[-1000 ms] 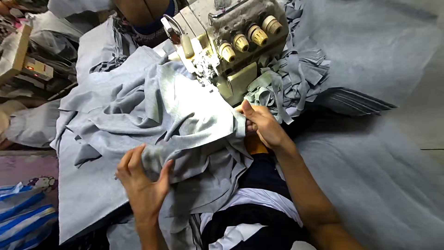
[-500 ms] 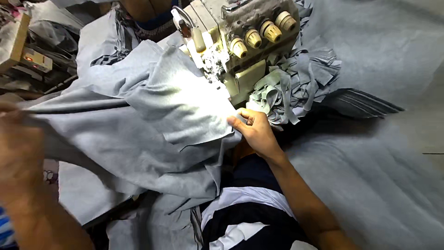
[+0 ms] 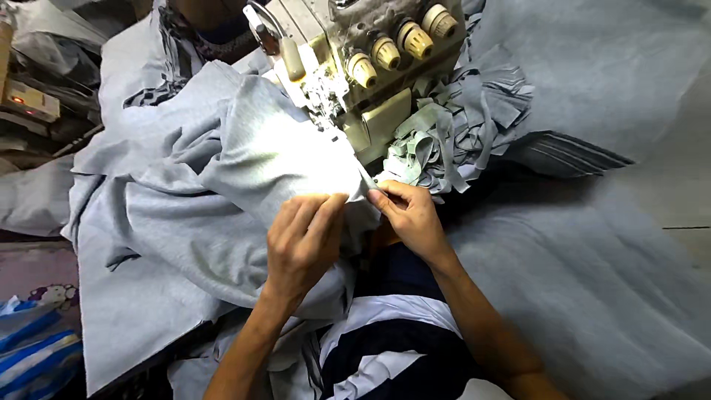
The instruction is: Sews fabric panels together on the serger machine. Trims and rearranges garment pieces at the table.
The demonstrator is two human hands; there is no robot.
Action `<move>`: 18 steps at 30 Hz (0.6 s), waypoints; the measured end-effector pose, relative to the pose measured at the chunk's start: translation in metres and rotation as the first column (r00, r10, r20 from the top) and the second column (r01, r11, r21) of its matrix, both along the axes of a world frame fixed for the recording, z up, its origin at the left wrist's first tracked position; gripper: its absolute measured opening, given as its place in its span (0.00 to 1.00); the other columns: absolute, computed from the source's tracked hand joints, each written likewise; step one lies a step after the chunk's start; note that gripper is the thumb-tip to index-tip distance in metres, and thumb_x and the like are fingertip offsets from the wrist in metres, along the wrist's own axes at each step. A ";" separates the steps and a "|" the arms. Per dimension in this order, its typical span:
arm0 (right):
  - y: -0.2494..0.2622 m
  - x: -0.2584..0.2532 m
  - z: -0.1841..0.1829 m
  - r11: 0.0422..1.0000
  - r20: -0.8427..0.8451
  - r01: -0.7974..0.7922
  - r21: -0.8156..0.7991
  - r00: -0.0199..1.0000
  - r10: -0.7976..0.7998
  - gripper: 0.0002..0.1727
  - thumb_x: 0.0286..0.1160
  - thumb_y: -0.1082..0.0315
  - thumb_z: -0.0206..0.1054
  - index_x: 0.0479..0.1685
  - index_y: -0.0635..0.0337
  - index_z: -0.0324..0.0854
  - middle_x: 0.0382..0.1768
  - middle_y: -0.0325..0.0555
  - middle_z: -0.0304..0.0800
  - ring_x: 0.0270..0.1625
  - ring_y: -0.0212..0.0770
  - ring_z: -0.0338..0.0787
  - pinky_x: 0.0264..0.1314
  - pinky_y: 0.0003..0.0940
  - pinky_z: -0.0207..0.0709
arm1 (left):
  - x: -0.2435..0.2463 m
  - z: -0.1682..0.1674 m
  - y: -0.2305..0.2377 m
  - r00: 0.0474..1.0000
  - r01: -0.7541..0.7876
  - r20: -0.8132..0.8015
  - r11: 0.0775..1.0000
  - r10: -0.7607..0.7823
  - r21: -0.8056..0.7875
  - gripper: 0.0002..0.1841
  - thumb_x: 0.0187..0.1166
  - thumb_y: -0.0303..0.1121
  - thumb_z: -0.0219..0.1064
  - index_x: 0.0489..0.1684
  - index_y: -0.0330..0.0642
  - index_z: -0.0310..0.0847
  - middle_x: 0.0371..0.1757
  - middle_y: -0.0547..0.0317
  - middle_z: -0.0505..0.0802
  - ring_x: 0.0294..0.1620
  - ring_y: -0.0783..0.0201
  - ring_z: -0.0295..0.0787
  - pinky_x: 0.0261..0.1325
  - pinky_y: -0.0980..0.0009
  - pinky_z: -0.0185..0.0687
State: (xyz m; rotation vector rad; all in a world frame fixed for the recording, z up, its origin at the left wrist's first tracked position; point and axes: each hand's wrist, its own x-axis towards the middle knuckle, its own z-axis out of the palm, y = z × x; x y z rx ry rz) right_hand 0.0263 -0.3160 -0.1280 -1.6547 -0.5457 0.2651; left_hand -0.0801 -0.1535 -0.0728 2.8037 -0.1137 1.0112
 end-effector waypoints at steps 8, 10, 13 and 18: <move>0.002 -0.016 0.007 0.995 -0.072 0.080 0.063 0.995 -0.075 0.05 0.72 0.74 0.70 0.43 0.59 0.88 0.28 0.36 0.92 0.28 0.23 0.88 0.33 0.18 0.84 | 0.006 -0.029 -0.038 0.991 -0.124 0.042 0.987 0.129 -0.105 0.07 0.76 0.29 0.73 0.47 0.42 0.95 0.38 0.54 0.94 0.44 0.58 0.90 0.49 0.66 0.85; 0.004 -0.019 0.004 0.990 -0.075 0.103 0.098 0.993 -0.096 0.05 0.72 0.75 0.70 0.42 0.60 0.88 0.27 0.35 0.92 0.27 0.22 0.87 0.31 0.17 0.82 | 0.007 -0.034 -0.043 0.987 -0.150 0.038 0.982 0.156 -0.117 0.07 0.76 0.29 0.73 0.46 0.41 0.95 0.37 0.54 0.94 0.43 0.59 0.90 0.48 0.68 0.85; 0.008 -0.022 0.000 0.982 -0.095 0.125 0.141 0.989 -0.112 0.05 0.72 0.75 0.71 0.42 0.61 0.89 0.27 0.35 0.91 0.26 0.22 0.86 0.30 0.16 0.82 | 0.006 -0.034 -0.043 0.985 -0.160 0.035 0.979 0.166 -0.129 0.08 0.77 0.28 0.72 0.48 0.42 0.95 0.37 0.55 0.94 0.43 0.60 0.90 0.47 0.69 0.85; 0.014 -0.019 -0.001 0.972 -0.129 0.130 0.197 0.986 -0.106 0.05 0.72 0.78 0.70 0.42 0.62 0.88 0.27 0.37 0.92 0.26 0.23 0.87 0.32 0.17 0.83 | 0.008 -0.032 -0.039 0.988 -0.147 0.022 0.984 0.150 -0.097 0.09 0.77 0.28 0.71 0.49 0.42 0.95 0.36 0.55 0.94 0.43 0.60 0.90 0.47 0.69 0.84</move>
